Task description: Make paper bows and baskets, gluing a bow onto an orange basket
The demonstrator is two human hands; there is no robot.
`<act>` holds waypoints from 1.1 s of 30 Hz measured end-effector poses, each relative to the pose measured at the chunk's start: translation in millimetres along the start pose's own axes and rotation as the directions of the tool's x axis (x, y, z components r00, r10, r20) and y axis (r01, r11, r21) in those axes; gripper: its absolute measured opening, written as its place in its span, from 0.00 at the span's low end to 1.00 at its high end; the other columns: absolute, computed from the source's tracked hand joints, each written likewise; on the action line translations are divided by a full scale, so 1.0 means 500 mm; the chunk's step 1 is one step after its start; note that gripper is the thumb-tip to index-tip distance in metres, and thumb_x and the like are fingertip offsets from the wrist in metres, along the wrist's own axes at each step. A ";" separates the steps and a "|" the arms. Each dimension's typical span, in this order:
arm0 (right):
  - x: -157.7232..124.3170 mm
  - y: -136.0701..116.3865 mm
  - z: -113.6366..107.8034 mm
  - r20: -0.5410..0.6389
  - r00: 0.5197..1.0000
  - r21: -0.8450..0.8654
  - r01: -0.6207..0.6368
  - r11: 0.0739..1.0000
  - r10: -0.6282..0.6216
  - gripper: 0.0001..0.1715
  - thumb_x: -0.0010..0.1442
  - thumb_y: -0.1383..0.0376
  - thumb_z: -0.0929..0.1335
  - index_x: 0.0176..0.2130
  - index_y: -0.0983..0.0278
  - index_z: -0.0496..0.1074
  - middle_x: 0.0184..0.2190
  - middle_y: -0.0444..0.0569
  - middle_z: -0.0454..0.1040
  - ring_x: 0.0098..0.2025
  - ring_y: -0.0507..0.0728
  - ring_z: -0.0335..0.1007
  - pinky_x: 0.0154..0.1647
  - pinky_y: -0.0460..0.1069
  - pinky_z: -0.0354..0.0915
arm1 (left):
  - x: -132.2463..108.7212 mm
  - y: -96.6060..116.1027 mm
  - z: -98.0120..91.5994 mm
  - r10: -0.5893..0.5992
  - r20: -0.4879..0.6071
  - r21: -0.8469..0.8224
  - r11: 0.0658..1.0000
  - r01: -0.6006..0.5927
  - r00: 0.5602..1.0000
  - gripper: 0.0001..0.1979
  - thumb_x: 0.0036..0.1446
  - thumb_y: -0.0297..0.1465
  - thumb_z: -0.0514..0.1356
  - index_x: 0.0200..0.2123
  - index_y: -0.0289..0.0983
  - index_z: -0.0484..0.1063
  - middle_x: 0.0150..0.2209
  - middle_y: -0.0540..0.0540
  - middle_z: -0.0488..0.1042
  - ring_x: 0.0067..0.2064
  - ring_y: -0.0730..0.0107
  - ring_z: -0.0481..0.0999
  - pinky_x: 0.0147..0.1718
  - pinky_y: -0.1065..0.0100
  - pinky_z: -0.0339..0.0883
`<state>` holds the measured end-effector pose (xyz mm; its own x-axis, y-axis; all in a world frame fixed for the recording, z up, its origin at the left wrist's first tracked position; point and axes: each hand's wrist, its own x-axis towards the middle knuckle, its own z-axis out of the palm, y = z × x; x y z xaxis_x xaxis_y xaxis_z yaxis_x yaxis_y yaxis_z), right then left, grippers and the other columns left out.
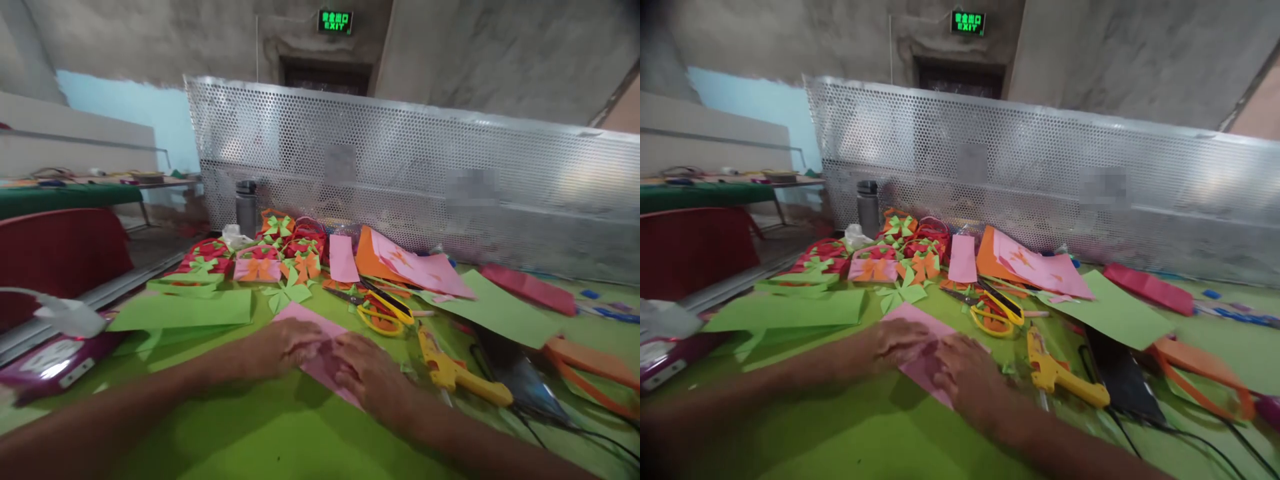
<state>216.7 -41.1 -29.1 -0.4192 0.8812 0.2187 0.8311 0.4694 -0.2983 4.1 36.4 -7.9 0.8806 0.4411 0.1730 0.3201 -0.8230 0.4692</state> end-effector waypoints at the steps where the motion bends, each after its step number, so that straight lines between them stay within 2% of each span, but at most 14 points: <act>1: -0.002 0.001 0.006 0.000 1.000 0.001 -0.007 1.000 0.007 0.13 0.58 0.68 0.65 0.44 0.63 0.73 0.48 0.51 0.73 0.50 0.59 0.66 0.54 0.52 0.59 | 0.008 -0.002 -0.004 -0.037 -0.047 -0.004 0.999 0.037 0.998 0.20 0.64 0.38 0.49 0.51 0.35 0.71 0.52 0.39 0.72 0.51 0.61 0.72 0.49 0.64 0.65; 4: -0.004 0.002 0.014 -0.006 0.999 0.001 -0.042 0.999 0.042 0.14 0.58 0.69 0.65 0.45 0.64 0.72 0.46 0.51 0.74 0.50 0.59 0.66 0.54 0.53 0.59 | 0.038 0.002 -0.022 -0.173 -0.171 -0.016 0.985 0.173 0.970 0.19 0.63 0.37 0.49 0.45 0.31 0.74 0.42 0.39 0.78 0.40 0.64 0.76 0.36 0.69 0.69; 6: -0.004 0.001 0.017 -0.005 0.997 -0.022 -0.071 0.997 0.071 0.15 0.59 0.68 0.64 0.47 0.65 0.72 0.47 0.52 0.73 0.50 0.61 0.65 0.54 0.55 0.59 | 0.061 0.014 -0.035 -0.258 -0.227 -0.029 0.966 0.258 0.939 0.16 0.60 0.35 0.51 0.36 0.32 0.75 0.30 0.43 0.77 0.30 0.67 0.75 0.27 0.71 0.65; 8: -0.005 0.000 0.019 0.002 0.995 -0.067 -0.100 0.993 0.100 0.16 0.60 0.67 0.63 0.48 0.66 0.71 0.48 0.54 0.73 0.51 0.62 0.65 0.54 0.57 0.59 | 0.079 0.027 -0.045 -0.326 -0.239 -0.052 0.945 0.323 0.915 0.13 0.56 0.34 0.54 0.27 0.32 0.74 0.22 0.47 0.73 0.24 0.70 0.71 0.22 0.73 0.60; 11: -0.008 0.000 0.025 -0.013 0.993 -0.141 -0.115 0.983 0.114 0.17 0.62 0.67 0.62 0.49 0.65 0.70 0.50 0.55 0.72 0.52 0.65 0.64 0.52 0.61 0.60 | 0.087 0.038 -0.046 -0.404 -0.169 -0.108 0.914 0.390 0.899 0.12 0.53 0.33 0.55 0.22 0.34 0.70 0.19 0.50 0.70 0.20 0.74 0.68 0.19 0.75 0.57; 15: -0.016 0.002 0.035 -0.066 0.995 -0.204 -0.084 0.975 0.072 0.15 0.63 0.67 0.62 0.48 0.64 0.70 0.52 0.55 0.71 0.54 0.65 0.64 0.54 0.64 0.57 | 0.061 0.034 -0.026 -0.482 -0.023 -0.141 0.869 0.474 0.876 0.10 0.49 0.32 0.56 0.19 0.35 0.67 0.17 0.52 0.68 0.19 0.76 0.66 0.17 0.76 0.55; 18: -0.021 0.009 0.040 -0.056 0.996 -0.252 0.053 0.966 -0.069 0.22 0.62 0.70 0.61 0.55 0.62 0.65 0.56 0.55 0.67 0.59 0.65 0.58 0.57 0.66 0.53 | 0.034 0.028 -0.006 -0.529 0.054 -0.124 0.838 0.531 0.847 0.10 0.45 0.31 0.58 0.15 0.35 0.64 0.14 0.53 0.64 0.17 0.77 0.61 0.15 0.76 0.49; 21: -0.021 0.019 0.037 0.070 0.978 -0.219 0.208 0.953 -0.197 0.31 0.61 0.73 0.60 0.62 0.57 0.57 0.61 0.52 0.61 0.63 0.64 0.51 0.60 0.67 0.48 | 0.018 0.022 0.005 -0.568 0.113 -0.119 0.807 0.579 0.815 0.14 0.45 0.33 0.58 0.13 0.37 0.59 0.12 0.54 0.61 0.15 0.77 0.59 0.13 0.75 0.45; 25: -0.018 0.022 0.023 0.221 0.953 -0.092 0.234 0.968 -0.209 0.31 0.61 0.73 0.59 0.61 0.56 0.58 0.62 0.50 0.61 0.63 0.62 0.53 0.60 0.67 0.47 | 0.020 0.023 0.004 -0.601 0.191 -0.149 0.764 0.628 0.776 0.14 0.44 0.35 0.58 0.13 0.37 0.60 0.11 0.54 0.62 0.15 0.76 0.62 0.13 0.75 0.50; 33: -0.015 0.014 0.018 0.197 0.956 -0.062 0.233 0.971 -0.216 0.30 0.60 0.75 0.60 0.60 0.59 0.62 0.60 0.53 0.63 0.62 0.63 0.55 0.59 0.65 0.53 | 0.030 0.025 -0.015 -0.639 0.284 -0.166 0.702 0.693 0.715 0.14 0.42 0.35 0.62 0.13 0.36 0.64 0.11 0.53 0.65 0.15 0.75 0.65 0.15 0.75 0.57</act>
<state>222.5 -44.1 -41.1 -0.6528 0.7521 0.0903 0.7319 0.6570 -0.1809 18.8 35.6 7.3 0.5245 0.7395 -0.4218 0.7767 -0.2127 0.5929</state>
